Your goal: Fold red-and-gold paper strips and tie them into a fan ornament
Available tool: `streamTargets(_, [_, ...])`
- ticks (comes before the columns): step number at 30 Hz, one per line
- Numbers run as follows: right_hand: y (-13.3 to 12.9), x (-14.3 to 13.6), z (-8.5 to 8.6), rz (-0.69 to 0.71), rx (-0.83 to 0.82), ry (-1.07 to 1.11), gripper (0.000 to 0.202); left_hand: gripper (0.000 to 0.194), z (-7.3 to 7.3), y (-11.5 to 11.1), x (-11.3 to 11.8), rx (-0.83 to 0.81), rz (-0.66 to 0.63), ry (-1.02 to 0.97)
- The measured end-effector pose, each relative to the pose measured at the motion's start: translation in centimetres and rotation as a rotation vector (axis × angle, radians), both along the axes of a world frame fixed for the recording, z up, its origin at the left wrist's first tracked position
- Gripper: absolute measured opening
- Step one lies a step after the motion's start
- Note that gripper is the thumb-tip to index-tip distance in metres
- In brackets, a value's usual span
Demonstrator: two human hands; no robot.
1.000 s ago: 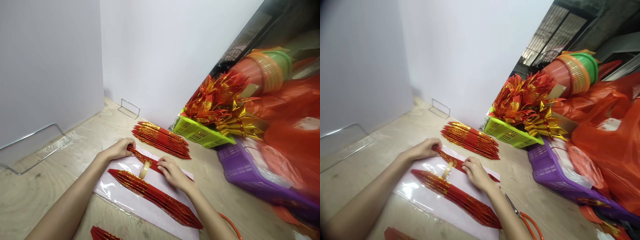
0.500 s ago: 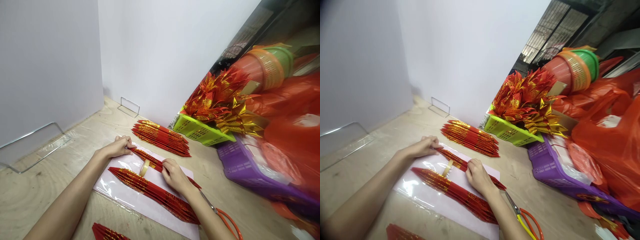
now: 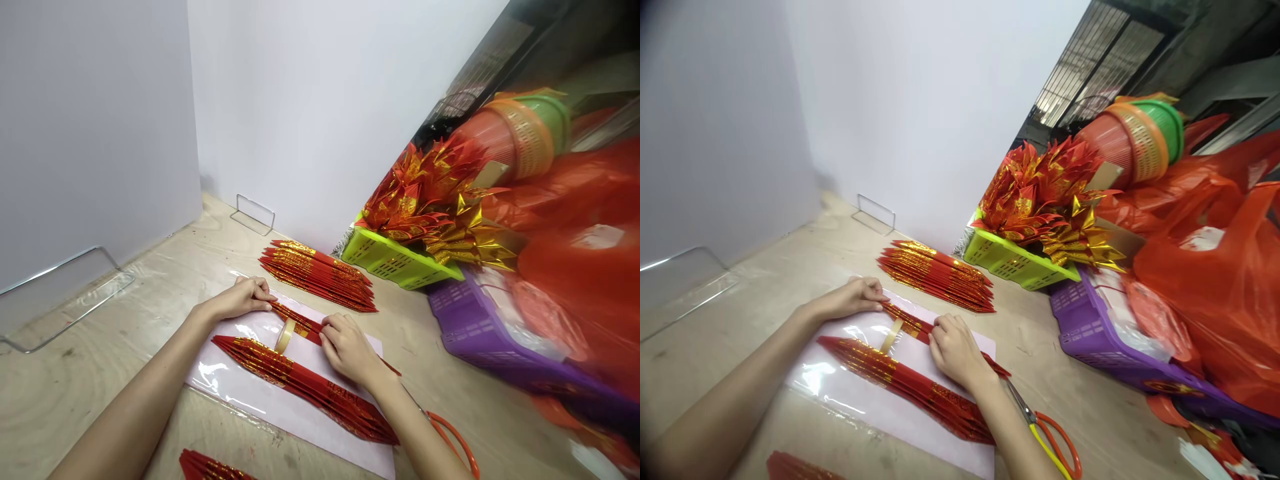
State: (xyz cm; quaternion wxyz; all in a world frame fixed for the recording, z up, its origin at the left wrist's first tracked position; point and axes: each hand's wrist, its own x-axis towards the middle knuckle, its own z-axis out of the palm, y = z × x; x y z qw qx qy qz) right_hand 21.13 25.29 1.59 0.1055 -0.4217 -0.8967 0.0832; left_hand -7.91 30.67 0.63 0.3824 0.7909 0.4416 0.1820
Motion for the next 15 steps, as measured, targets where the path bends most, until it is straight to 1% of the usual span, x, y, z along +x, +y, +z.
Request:
streamTargets(4, [1.0, -0.2, 1.3, -0.032, -0.077, -0.032, 0.028, 0.029, -0.1, 0.1, -0.2, -0.003, 0.003, -0.035])
streamTargets(7, [1.8, -0.4, 1.8, -0.043, -0.164, -0.029, 0.026, 0.029, -0.2, 0.2, -0.3, -0.004, 0.009, -0.060])
streamTargets(11, [2.2, -0.6, 2.0, -0.051, -0.254, 0.033, 0.020, 0.031, -0.2, 0.3, -0.1, 0.000, 0.022, -0.122])
streamTargets(15, [2.3, -0.5, 1.6, -0.057, -0.307, 0.104, 0.014, 0.031, 0.1, 0.1, 0.3, -0.001, 0.004, -0.197])
